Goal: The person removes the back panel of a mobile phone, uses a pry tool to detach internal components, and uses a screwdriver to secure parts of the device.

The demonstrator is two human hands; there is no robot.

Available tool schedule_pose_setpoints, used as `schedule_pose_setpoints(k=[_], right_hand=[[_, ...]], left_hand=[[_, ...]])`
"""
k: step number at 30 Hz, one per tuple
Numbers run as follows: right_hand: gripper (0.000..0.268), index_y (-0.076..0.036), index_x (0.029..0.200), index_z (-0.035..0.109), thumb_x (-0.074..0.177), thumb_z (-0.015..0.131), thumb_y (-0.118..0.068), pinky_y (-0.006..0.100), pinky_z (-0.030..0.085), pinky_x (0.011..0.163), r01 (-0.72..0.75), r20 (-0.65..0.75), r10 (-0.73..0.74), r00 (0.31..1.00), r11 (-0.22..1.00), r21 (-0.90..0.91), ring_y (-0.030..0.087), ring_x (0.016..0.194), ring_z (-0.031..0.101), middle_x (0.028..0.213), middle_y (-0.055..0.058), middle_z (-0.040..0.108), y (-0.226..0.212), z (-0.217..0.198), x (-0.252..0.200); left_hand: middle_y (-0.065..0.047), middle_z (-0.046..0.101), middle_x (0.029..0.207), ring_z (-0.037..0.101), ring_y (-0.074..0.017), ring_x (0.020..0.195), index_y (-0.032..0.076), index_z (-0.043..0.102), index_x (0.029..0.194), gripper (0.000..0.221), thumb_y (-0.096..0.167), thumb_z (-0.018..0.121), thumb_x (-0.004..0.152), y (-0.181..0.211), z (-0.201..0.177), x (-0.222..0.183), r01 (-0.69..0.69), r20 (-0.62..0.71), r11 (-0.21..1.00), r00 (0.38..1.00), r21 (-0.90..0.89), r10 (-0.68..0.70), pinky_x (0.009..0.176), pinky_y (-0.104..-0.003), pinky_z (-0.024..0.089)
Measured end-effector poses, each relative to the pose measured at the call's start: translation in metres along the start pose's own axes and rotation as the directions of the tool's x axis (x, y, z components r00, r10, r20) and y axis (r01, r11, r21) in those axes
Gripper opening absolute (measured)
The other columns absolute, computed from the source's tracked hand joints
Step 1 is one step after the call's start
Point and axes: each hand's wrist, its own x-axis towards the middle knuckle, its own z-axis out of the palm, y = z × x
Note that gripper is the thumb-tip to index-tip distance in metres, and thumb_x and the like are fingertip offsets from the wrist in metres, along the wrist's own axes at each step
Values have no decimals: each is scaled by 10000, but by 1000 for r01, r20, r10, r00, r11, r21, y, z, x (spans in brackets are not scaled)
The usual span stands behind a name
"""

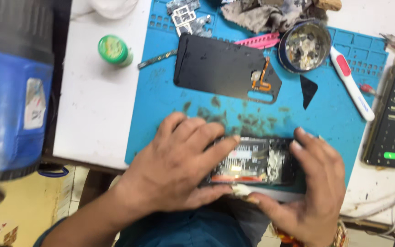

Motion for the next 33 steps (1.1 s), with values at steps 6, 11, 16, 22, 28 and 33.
schedule_pose_setpoints(k=[6,11,16,22,28,33], right_hand=[[878,-6,1237,564,634,835,-584,587,413,1059,47,75,-41,996,995,-90,431,1202,574,1323,251,588,20,11,2],[869,-62,1210,581,606,859,-622,580,418,1056,29,116,-17,993,994,-109,387,1183,577,1305,218,597,35,16,-9],[770,-135,1165,593,618,848,-612,574,391,1103,-35,141,52,989,992,-119,329,1249,569,1325,139,605,49,19,-31],[416,-167,1062,703,659,764,-249,534,428,1139,27,288,40,957,973,-227,290,1261,597,1325,109,660,75,16,-46],[610,-175,1077,659,660,820,-589,530,409,1138,-59,175,85,981,987,-151,272,1245,572,1291,73,633,53,18,-35],[650,-190,1070,650,608,858,-598,542,408,1132,-90,141,108,984,988,-129,287,1214,575,1257,67,638,39,19,-22]], left_hand=[[-90,555,1210,523,-277,1149,101,626,1324,615,495,752,869,-8,3,7,-12,46,1000,999,-5,12,1022,-478,383],[-78,619,1209,583,-256,1104,80,665,1280,545,483,731,919,-14,7,9,-53,-1,998,999,31,53,992,-474,458],[-108,702,1233,669,-217,1077,49,715,1223,451,430,666,985,-19,12,4,-76,-29,995,997,71,78,980,-450,541],[-88,692,1231,644,-207,1096,62,711,1219,450,470,601,1065,-20,19,1,-77,-32,992,996,104,80,1003,-441,519],[-66,695,1223,634,-199,1152,83,718,1222,439,473,589,1068,-19,20,-1,-53,-9,995,999,86,54,1029,-453,496],[-56,693,1226,634,-197,1158,83,714,1236,439,468,584,1071,-19,20,0,-53,-2,995,999,84,53,1041,-467,487]])
